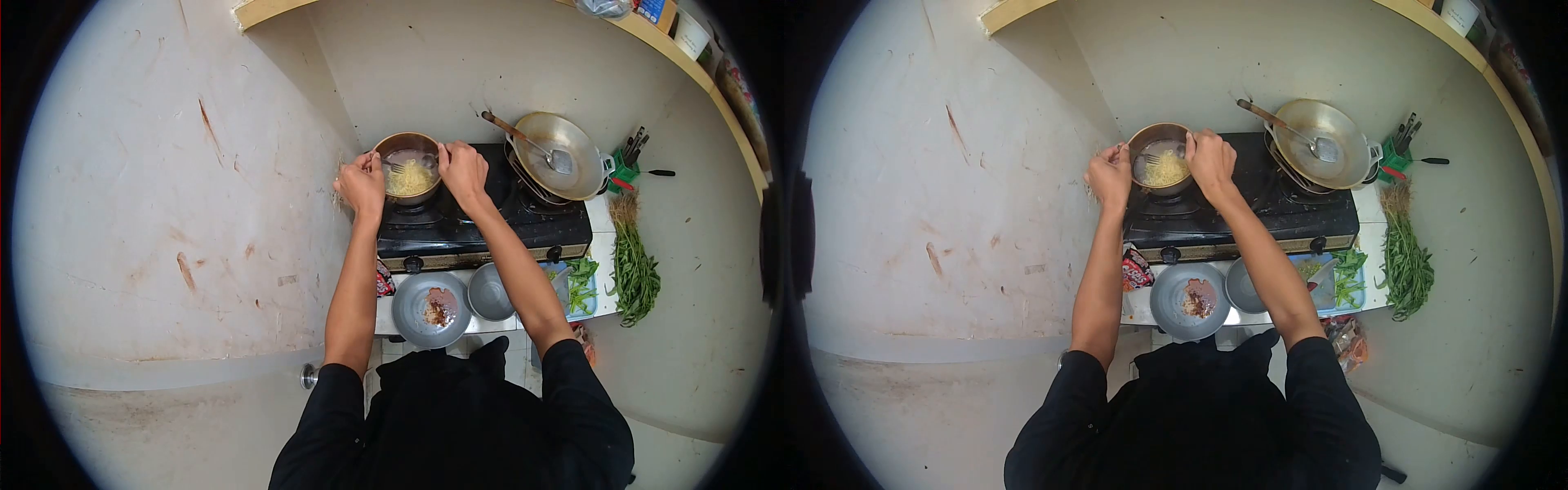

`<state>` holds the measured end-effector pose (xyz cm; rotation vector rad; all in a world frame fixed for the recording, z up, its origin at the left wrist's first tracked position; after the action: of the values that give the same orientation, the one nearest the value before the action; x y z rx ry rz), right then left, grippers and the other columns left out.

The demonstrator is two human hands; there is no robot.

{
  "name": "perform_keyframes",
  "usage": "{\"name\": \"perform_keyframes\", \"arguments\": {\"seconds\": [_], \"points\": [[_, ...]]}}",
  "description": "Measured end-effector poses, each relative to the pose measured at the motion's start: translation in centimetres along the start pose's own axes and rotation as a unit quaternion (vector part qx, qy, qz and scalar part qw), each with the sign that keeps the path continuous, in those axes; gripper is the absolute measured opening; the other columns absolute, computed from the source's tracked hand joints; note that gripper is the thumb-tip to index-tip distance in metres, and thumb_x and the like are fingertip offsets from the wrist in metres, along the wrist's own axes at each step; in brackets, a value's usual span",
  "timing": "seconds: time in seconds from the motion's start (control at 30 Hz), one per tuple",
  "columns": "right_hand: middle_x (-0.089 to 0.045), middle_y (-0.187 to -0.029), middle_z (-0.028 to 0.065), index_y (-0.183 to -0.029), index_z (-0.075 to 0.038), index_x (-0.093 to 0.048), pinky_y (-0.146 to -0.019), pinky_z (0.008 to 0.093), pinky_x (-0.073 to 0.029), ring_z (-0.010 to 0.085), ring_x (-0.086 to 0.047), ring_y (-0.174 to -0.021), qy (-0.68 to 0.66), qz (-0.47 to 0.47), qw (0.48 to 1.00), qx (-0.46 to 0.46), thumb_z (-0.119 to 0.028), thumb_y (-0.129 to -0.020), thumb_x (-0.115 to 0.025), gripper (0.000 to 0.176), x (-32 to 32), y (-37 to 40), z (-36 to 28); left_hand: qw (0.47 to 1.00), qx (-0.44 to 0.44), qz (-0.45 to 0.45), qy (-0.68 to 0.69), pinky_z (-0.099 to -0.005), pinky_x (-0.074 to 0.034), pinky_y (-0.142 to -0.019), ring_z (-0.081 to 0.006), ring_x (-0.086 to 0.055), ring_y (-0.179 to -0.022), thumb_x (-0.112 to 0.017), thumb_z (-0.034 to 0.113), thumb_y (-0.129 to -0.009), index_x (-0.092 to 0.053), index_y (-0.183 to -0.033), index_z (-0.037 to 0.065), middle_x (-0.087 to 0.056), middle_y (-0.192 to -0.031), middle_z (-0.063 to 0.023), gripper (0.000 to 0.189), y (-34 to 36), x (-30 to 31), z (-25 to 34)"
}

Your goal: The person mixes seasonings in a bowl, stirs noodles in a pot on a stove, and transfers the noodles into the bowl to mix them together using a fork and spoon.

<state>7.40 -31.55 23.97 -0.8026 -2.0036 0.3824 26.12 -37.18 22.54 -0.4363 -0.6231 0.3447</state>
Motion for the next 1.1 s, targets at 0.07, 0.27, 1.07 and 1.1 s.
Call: {"name": "perform_keyframes", "arguments": {"seconds": [0.07,0.27,1.07,1.1], "points": [[-0.066,-0.082,0.0180,-0.079,-0.002,-0.070,-0.063,0.0477,-0.053,0.0410,-0.067,-0.072,0.043,0.016,0.999,0.027,-0.026,-0.094,-0.062,0.029,1.0,0.2,-0.3,0.998,-0.030,0.013,-0.057,-0.0375,-0.051,-0.075,-0.0244,-0.072,-0.073,-0.073,0.025,-0.087,-0.079,-0.097,0.005,-0.075,-0.082,-0.0135,0.023,0.1,0.6,0.0],[-0.066,-0.082,0.0178,-0.080,-0.003,-0.071,-0.064,0.0480,-0.054,0.0401,-0.067,-0.069,0.038,0.014,0.998,0.038,-0.024,-0.095,-0.060,0.029,3.2,0.2,-0.9,0.998,-0.018,-0.006,-0.067,-0.0399,-0.048,-0.080,-0.0287,-0.072,-0.082,-0.073,0.029,-0.087,-0.080,-0.098,0.010,-0.076,-0.087,-0.0118,0.023,-0.6,0.8,-0.9],[-0.071,-0.087,0.0186,-0.082,-0.002,-0.073,-0.072,0.0500,-0.056,0.0401,-0.069,-0.077,0.046,-0.086,0.995,-0.022,-0.024,-0.092,-0.061,0.027,-5.7,2.0,2.2,0.994,0.047,-0.095,-0.040,-0.0408,-0.048,-0.079,-0.0262,-0.072,-0.078,-0.075,0.029,-0.084,-0.080,-0.093,0.012,-0.076,-0.082,-0.0092,0.020,0.4,-3.1,-3.6],[-0.071,-0.086,0.0190,-0.082,-0.002,-0.073,-0.072,0.0499,-0.056,0.0407,-0.069,-0.077,0.036,-0.086,0.995,-0.031,-0.025,-0.092,-0.061,0.027,-5.5,2.0,2.0,0.991,0.075,-0.110,-0.004,-0.0405,-0.046,-0.081,-0.0249,-0.072,-0.080,-0.075,0.027,-0.083,-0.079,-0.091,0.011,-0.076,-0.083,-0.0081,0.018,0.5,-3.2,-3.8]]}}
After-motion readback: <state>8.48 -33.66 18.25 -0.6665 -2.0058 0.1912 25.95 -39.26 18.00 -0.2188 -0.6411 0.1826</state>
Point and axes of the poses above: each hand's wrist, its own y-axis away from the middle knuckle, its own x-axis out of the back of the hand, z = x × y, the point moved 1 cm from there along -y, towards the middle knuckle
